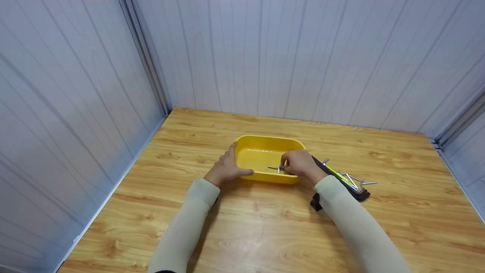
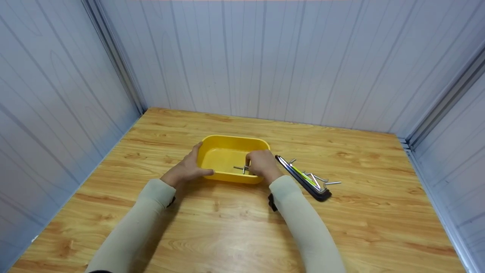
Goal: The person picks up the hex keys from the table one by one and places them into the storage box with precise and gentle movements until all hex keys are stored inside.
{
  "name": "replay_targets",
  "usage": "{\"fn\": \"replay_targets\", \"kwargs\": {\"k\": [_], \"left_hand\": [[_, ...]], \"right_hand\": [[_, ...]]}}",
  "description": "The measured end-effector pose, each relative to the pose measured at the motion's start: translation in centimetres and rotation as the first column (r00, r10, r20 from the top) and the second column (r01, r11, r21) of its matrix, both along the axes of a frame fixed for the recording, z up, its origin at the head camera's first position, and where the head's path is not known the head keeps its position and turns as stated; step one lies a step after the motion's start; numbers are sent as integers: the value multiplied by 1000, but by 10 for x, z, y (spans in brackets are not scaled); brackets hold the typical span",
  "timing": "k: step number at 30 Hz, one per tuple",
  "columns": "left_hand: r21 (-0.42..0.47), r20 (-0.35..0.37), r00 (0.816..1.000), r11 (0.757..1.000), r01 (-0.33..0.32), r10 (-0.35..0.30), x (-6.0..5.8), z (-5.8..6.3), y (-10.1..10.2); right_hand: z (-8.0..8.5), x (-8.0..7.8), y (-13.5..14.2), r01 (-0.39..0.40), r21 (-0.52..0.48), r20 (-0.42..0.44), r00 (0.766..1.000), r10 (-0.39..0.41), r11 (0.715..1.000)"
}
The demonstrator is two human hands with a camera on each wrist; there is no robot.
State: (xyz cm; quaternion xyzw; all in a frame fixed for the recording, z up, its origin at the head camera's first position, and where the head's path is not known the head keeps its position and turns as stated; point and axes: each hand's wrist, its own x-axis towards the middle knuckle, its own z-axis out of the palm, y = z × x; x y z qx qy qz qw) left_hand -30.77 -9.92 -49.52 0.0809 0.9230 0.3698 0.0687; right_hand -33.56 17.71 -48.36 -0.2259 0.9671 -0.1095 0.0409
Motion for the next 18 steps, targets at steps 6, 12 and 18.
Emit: {"fn": "replay_targets", "kwargs": {"k": [6, 12, 18], "left_hand": [[9, 3, 1000, 1000, -5, 5, 0, -1, 1], [29, 9, 1000, 1000, -7, 7, 0, -2, 0], [19, -5, 1000, 1000, -7, 7, -1, -2, 0]], "right_hand": [[0, 1, 0, 19, 0, 11, 1000, -19, 1000], [-2, 1, 0, 22, 3, 4, 1000, -22, 1000], [-1, 2, -2, 22, 12, 1, 1000, -22, 1000]]}}
